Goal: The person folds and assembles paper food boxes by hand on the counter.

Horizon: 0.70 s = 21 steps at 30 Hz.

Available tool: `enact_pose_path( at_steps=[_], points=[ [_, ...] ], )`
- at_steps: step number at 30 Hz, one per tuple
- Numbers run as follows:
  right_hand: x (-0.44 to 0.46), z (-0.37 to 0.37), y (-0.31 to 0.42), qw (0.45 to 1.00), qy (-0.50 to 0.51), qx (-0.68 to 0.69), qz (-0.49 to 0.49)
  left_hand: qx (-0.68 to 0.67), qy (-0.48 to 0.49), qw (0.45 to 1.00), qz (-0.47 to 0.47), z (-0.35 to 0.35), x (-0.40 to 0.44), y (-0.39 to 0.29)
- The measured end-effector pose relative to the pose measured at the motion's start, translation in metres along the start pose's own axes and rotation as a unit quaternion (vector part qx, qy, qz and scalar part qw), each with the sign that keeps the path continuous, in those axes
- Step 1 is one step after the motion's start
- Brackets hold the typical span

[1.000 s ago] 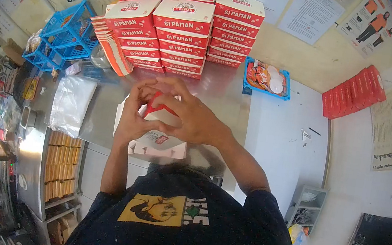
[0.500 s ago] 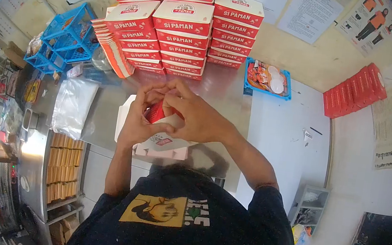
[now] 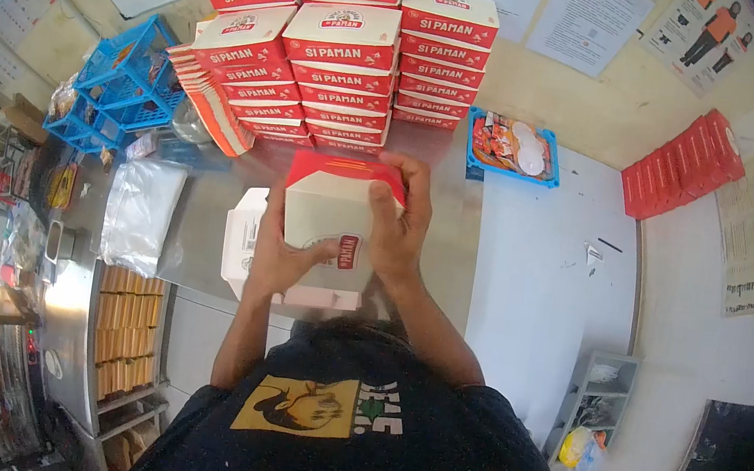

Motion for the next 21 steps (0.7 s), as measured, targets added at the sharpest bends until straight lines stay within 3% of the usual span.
enact_pose_path(
  at_steps=[1,3,5,6,8,9,10,11,13,15,16,17,18,19,20,21],
  points=[
    [0.002,0.002,0.001,0.998,-0.046,0.041,-0.016,0.062,0.025,0.998,-0.004,-0.004,-0.004,0.002],
    [-0.009,-0.015,0.004,0.999,-0.012,0.04,-0.035,0.073,0.005,0.997,0.002,0.005,-0.003,0.006],
    [-0.025,-0.021,0.001,0.998,0.019,0.037,-0.057,-0.005,-0.161,0.984,0.074,0.034,-0.002,0.026],
    [-0.031,-0.024,-0.012,0.996,0.04,0.005,-0.086,-0.026,-0.171,0.982,0.073,0.032,0.0,0.016],
    [-0.036,-0.022,-0.028,0.991,0.061,-0.028,-0.112,-0.026,-0.164,0.983,0.083,0.028,0.0,0.02],
    [-0.039,-0.018,-0.043,0.978,0.058,-0.026,-0.201,-0.023,-0.162,0.982,0.095,0.028,-0.002,0.025],
    [-0.044,-0.015,-0.056,0.956,0.053,-0.024,-0.286,0.049,-0.102,0.993,0.043,0.021,-0.003,0.027],
    [-0.043,-0.016,-0.057,0.957,0.053,-0.024,-0.284,0.122,-0.04,0.992,-0.01,0.014,-0.007,0.027],
    [-0.027,-0.006,-0.044,0.986,-0.033,-0.012,-0.163,0.154,-0.029,0.988,-0.008,0.009,-0.013,0.023],
    [-0.023,-0.007,-0.055,0.991,-0.024,0.014,-0.129,0.09,-0.004,0.994,0.064,0.011,-0.011,0.036],
    [-0.014,0.002,-0.048,0.996,-0.032,-0.071,-0.045,0.066,0.029,0.989,0.13,0.014,-0.007,0.047],
    [-0.003,0.01,-0.039,0.986,-0.039,-0.155,0.039,0.064,0.028,0.989,0.128,0.023,-0.004,0.044],
    [0.015,0.023,-0.027,0.986,-0.037,-0.154,0.044,0.109,0.075,0.984,0.12,0.023,-0.002,0.036],
    [0.033,0.018,-0.027,0.977,0.128,-0.165,-0.05,0.154,0.12,0.975,0.107,0.024,0.001,0.032],
    [0.033,0.013,-0.032,0.931,0.288,-0.174,-0.144,0.144,0.169,0.971,0.089,0.028,0.002,0.045],
    [0.041,0.017,-0.032,0.931,0.289,-0.173,-0.14,0.144,0.167,0.972,0.084,0.027,0.003,0.04]
  ],
)
Point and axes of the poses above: each hand's wrist, its own x-axis towards the middle knuckle, its own z-axis out of the back of the hand, y = z × x, the point moved 8 cm from there along x, towards the middle knuckle, and after that the axes turned 12 degrees about -y, right-handed, at the moved point
